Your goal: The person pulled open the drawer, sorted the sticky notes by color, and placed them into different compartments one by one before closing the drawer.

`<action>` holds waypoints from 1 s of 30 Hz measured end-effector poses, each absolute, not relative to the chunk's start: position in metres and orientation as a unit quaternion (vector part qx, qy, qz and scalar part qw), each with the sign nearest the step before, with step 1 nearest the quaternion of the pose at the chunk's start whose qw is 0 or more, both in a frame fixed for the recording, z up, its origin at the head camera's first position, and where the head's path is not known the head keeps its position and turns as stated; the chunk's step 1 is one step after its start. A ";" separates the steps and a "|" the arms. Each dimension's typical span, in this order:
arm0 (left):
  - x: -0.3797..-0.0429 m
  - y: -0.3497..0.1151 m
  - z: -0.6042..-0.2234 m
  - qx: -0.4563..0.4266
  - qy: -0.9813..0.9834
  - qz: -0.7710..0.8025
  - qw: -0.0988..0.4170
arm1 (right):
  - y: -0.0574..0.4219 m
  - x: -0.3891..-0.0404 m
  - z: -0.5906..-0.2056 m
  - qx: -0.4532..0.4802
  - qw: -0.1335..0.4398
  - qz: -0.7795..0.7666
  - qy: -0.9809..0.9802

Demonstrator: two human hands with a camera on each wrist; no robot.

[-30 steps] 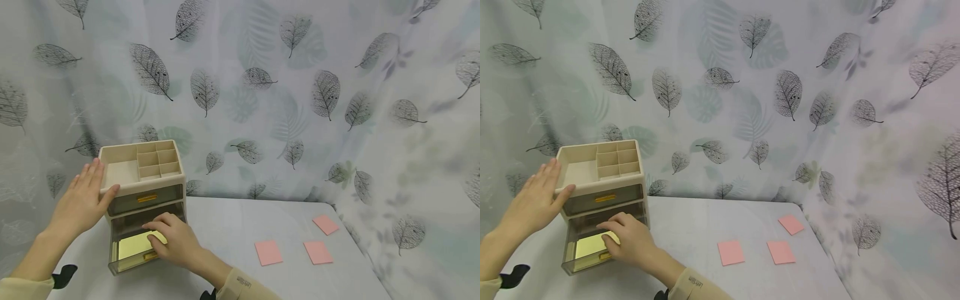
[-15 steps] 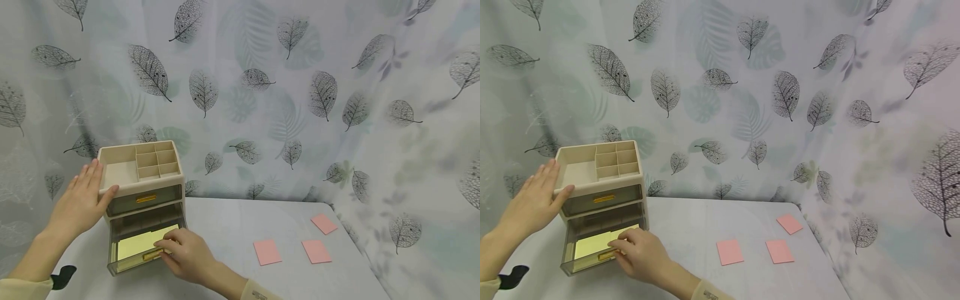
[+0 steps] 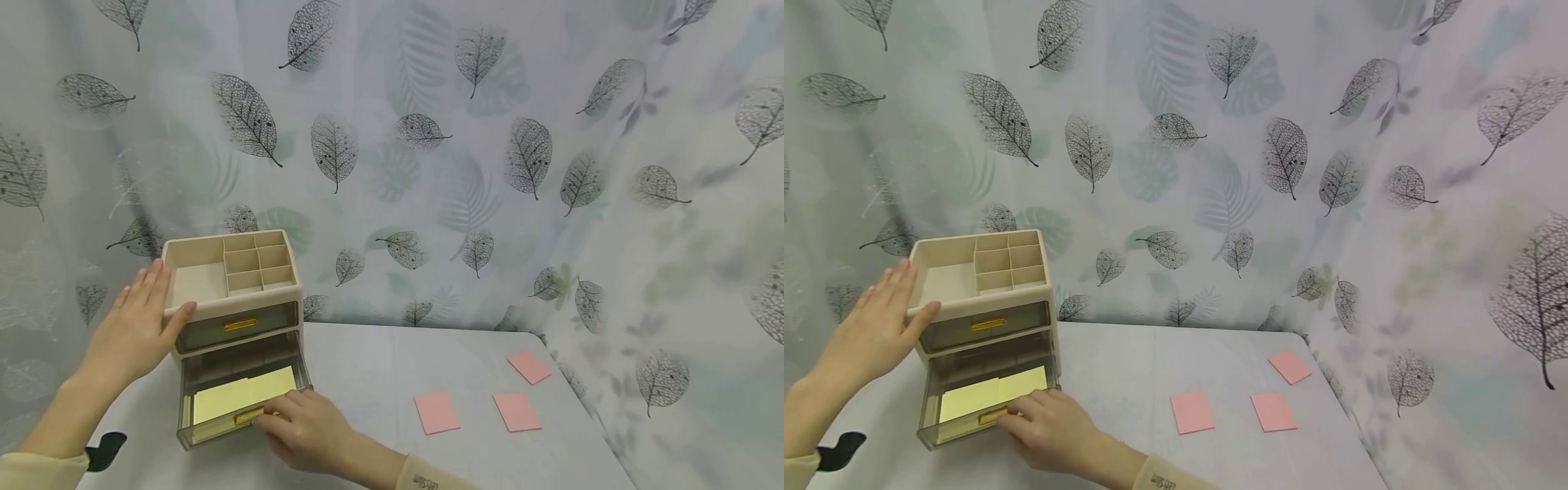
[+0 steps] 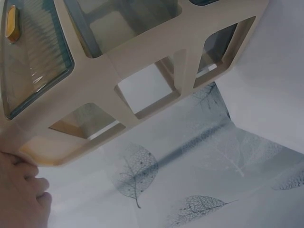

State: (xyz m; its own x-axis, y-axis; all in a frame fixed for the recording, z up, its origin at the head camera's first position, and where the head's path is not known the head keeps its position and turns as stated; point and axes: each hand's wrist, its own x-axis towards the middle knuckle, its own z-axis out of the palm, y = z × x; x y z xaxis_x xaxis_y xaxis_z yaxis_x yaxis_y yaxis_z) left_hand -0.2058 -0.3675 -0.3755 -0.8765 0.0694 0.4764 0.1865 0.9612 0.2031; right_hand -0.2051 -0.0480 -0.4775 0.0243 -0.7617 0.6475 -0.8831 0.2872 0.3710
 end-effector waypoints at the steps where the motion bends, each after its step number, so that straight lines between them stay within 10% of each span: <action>1: -0.206 -0.368 -0.375 -0.067 -0.961 -0.123 0.239 | -0.049 -0.205 -0.479 0.592 0.403 0.070 -0.694; 30: -0.204 -0.368 -0.377 -0.066 -0.958 -0.130 0.247 | -0.067 -0.208 -0.486 0.571 0.462 0.032 -0.678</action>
State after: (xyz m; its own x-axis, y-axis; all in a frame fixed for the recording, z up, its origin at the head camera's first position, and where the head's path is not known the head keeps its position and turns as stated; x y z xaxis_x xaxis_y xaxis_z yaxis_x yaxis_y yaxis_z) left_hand -0.2043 -0.3678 -0.3766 -0.8693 0.0629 0.4903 0.1912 0.9574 0.2162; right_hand -0.2079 -0.0666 -0.4861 0.0791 -0.7456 0.6617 -0.8038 0.3449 0.4847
